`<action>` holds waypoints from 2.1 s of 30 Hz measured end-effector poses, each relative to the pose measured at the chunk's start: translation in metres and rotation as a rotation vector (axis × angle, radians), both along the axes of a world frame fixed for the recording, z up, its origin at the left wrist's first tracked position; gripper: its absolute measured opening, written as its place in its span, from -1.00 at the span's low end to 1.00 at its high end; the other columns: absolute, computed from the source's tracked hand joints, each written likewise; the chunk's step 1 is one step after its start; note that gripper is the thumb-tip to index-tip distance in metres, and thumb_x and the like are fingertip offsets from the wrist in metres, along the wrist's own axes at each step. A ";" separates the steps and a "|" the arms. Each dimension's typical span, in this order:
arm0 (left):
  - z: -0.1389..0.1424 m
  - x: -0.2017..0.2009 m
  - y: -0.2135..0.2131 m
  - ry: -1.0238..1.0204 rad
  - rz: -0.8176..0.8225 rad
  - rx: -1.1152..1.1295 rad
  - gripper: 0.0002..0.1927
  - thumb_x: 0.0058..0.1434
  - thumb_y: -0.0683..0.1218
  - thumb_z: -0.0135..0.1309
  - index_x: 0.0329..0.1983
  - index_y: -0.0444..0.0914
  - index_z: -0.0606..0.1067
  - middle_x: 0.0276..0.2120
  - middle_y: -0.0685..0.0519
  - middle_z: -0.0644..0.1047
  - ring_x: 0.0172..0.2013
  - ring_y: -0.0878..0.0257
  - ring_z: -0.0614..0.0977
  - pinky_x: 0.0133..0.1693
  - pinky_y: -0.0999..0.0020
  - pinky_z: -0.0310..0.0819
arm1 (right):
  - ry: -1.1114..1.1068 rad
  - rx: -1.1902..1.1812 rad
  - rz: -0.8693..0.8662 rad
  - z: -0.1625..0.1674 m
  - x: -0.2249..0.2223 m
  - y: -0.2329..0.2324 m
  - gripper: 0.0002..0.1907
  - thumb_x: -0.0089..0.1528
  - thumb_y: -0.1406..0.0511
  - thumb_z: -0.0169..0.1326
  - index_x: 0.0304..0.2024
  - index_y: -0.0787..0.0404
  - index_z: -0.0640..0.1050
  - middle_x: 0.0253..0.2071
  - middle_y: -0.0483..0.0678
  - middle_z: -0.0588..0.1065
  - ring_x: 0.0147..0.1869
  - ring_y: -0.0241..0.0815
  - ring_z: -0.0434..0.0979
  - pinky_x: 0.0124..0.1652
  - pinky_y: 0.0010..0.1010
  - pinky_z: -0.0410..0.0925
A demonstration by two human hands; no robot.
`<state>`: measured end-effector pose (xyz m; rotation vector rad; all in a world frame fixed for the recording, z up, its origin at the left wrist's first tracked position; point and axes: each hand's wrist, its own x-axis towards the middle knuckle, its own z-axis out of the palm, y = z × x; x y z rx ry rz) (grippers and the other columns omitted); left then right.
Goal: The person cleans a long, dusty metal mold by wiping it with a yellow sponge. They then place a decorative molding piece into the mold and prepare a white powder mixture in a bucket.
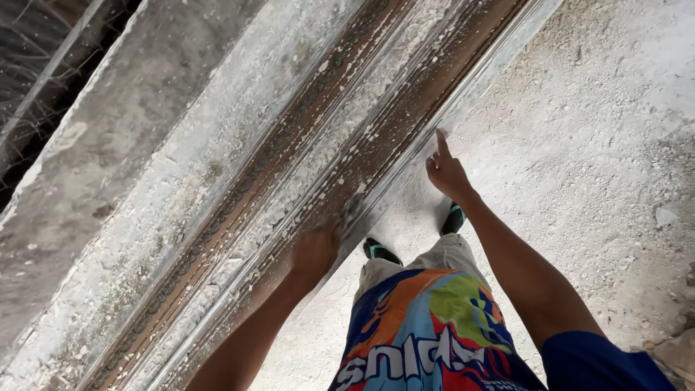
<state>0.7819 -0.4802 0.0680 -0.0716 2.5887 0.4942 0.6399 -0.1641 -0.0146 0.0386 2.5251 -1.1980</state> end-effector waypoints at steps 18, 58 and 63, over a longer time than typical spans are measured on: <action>-0.022 -0.191 0.171 0.276 -0.280 0.011 -0.64 0.37 -0.19 -0.11 0.21 -0.10 0.44 -0.02 -0.09 0.62 -0.51 0.24 0.54 -0.54 0.31 0.40 | -0.109 -0.034 0.148 -0.022 -0.153 0.170 0.02 0.42 0.11 0.00 0.51 -0.08 -0.51 0.29 0.40 0.33 -0.21 0.15 0.66 -0.03 -0.08 0.48; -0.026 -0.441 0.419 0.665 -0.541 -0.069 -0.80 0.28 -0.15 0.02 -0.09 -0.25 0.57 -0.49 0.03 0.67 -0.51 0.17 0.73 -0.11 0.07 0.61 | -0.255 -0.262 -0.070 0.020 -0.210 0.204 0.04 0.30 0.16 0.00 0.50 0.10 -0.44 0.47 0.10 0.23 0.35 0.15 0.43 0.18 -0.16 0.36; -0.014 -0.354 0.320 0.485 -0.637 -0.050 -0.84 0.35 -0.15 0.02 -0.05 -0.25 0.51 -0.41 -0.02 0.62 -0.50 0.11 0.69 -0.52 0.19 0.59 | -0.312 -0.250 -0.178 0.020 -0.205 0.243 -0.11 0.38 0.10 -0.04 0.57 0.02 -0.25 0.50 0.11 0.20 0.41 0.09 0.40 0.21 -0.18 0.37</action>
